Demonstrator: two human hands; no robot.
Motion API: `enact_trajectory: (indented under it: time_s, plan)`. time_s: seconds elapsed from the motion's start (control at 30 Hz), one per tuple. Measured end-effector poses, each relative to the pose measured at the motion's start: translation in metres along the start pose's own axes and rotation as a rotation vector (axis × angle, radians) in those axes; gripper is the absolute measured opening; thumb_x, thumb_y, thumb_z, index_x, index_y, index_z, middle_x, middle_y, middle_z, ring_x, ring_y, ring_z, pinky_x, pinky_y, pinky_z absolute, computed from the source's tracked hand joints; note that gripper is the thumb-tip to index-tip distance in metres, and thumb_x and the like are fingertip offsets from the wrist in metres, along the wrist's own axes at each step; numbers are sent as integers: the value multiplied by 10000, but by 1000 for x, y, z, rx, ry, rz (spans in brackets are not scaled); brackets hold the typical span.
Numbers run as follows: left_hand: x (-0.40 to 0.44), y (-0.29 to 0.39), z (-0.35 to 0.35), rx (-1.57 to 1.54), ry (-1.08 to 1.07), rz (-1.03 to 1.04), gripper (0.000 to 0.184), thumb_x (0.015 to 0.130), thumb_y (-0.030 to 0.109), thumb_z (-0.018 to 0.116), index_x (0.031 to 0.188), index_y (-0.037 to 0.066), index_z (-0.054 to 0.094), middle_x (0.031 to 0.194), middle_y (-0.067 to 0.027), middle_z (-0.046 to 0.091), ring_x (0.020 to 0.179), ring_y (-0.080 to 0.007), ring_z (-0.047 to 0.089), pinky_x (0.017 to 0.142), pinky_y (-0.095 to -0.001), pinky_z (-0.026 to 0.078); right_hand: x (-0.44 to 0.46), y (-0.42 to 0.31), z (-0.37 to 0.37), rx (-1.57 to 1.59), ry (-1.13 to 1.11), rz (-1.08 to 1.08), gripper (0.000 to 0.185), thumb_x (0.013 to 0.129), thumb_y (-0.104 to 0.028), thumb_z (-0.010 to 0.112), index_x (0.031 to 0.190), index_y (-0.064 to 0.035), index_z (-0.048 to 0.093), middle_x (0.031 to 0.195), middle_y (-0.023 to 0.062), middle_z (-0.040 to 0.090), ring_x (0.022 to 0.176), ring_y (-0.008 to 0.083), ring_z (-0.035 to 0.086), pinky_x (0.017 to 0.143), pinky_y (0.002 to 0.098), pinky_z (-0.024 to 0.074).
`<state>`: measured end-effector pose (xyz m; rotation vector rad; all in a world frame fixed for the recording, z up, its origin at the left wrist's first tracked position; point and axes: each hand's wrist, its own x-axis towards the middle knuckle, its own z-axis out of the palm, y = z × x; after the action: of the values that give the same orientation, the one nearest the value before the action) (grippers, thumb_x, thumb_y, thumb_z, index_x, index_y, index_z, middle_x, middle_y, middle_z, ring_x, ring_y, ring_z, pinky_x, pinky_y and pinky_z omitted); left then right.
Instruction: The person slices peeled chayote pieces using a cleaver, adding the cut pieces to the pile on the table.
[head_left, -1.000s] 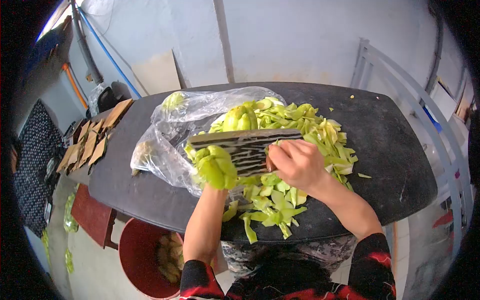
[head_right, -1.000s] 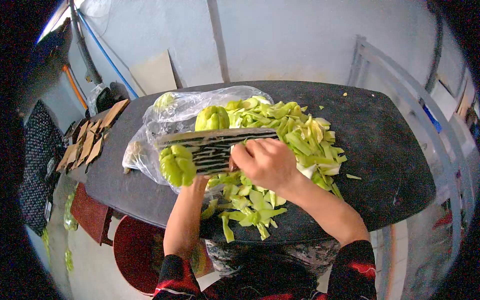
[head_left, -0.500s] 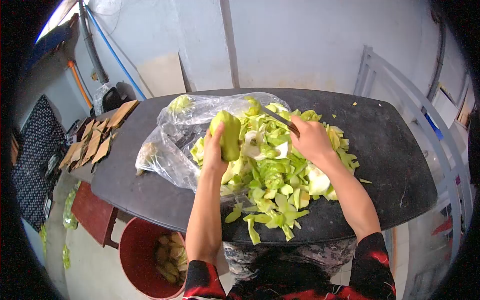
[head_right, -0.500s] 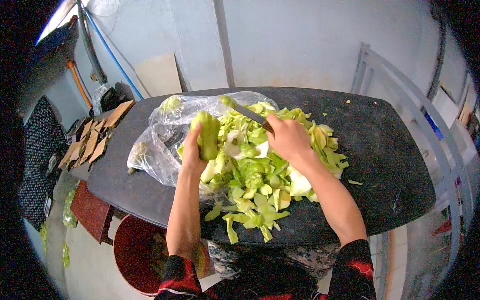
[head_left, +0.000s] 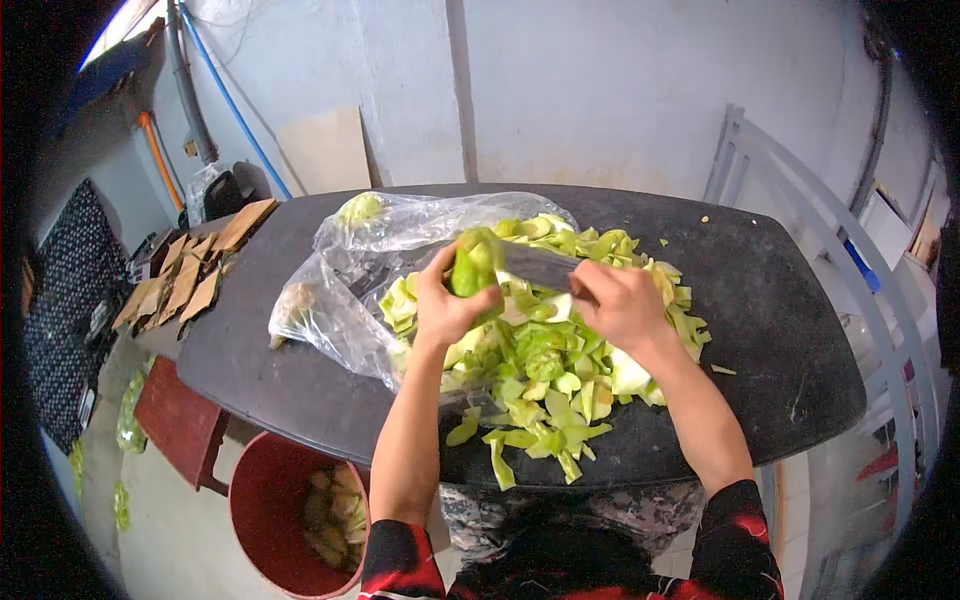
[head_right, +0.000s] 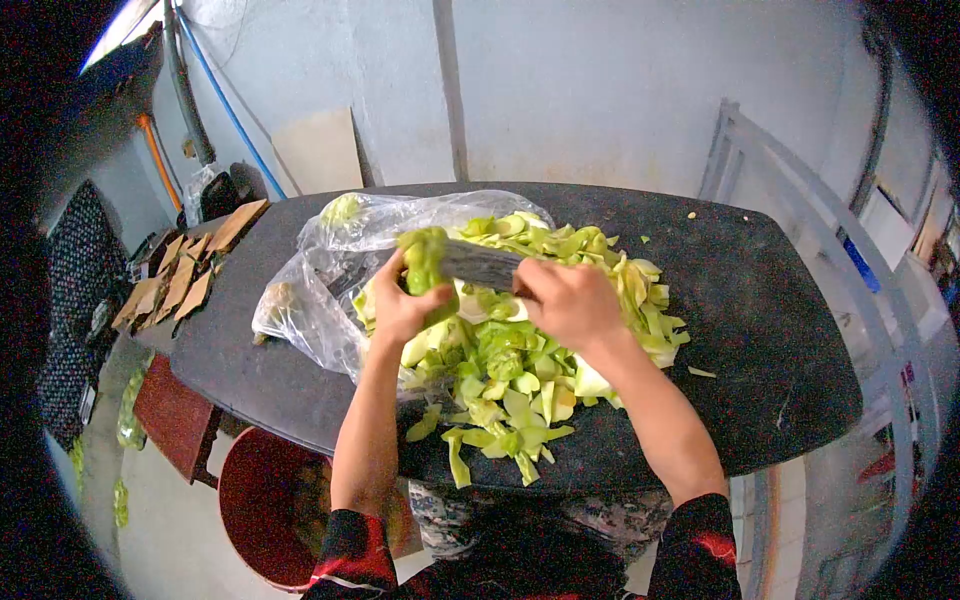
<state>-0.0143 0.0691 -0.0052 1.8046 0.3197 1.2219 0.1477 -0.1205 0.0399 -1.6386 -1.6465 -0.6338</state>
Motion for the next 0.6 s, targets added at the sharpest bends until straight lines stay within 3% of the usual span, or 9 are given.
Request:
enact_trajectory:
  time_s: [0.07,0.1,0.17,0.27,0.37,0.47,0.53,0.6]
  plan:
    - [0,-11,3,38,-92,176,687,603,167,817,1206,-52,573,998,-80,680,887,-145,637,839,-296,507,-1,-10,1,-27,26,-150,157,676,-54,675,786,-93,570,667,47,621,590,241,640,519,346,499]
    - [-5,-13,7,1,-83,141,749,602,188,838,1246,-52,541,1031,-86,669,919,-151,632,861,-304,502,-1,-14,2,-67,65,-226,170,645,-47,685,753,-109,570,641,22,589,569,222,626,510,338,496]
    - [-11,-17,10,-36,-77,103,813,600,210,859,1286,-51,508,1065,-91,658,951,-157,627,883,-311,498,-1,-20,3,-61,71,-247,135,677,-78,675,750,-124,571,618,21,573,557,219,622,509,342,504]
    - [-14,-20,10,172,-102,203,910,610,256,881,1350,-37,440,1150,-99,615,1027,-161,599,925,-328,481,1,-25,2,-82,82,-283,88,724,-126,660,742,-136,575,589,18,555,538,204,615,500,340,506]
    - [-18,-20,13,-3,-161,112,954,623,280,881,1383,-30,396,1232,-111,565,1087,-159,564,949,-324,459,0,-27,0,-58,83,-284,98,734,-146,665,731,-133,568,578,11,544,529,202,610,492,339,502]
    - [-13,-24,12,38,-50,244,829,606,239,865,1301,-30,499,1096,-95,627,972,-155,601,874,-304,486,0,-21,0,-97,50,-259,105,758,-156,665,747,-130,564,590,29,573,542,218,625,490,350,506]
    - [-13,8,4,174,-150,-9,668,594,203,826,1182,-22,602,931,-74,659,828,-151,611,780,-296,503,-6,15,19,-128,-28,-91,105,776,-148,662,782,-118,561,625,62,616,576,263,648,497,373,514]
    - [-9,20,7,125,-125,29,569,586,189,793,1096,-20,650,844,-62,667,749,-146,605,729,-296,508,-9,37,24,-165,-17,-20,99,781,-131,649,823,-105,563,659,96,642,611,308,660,518,411,522]
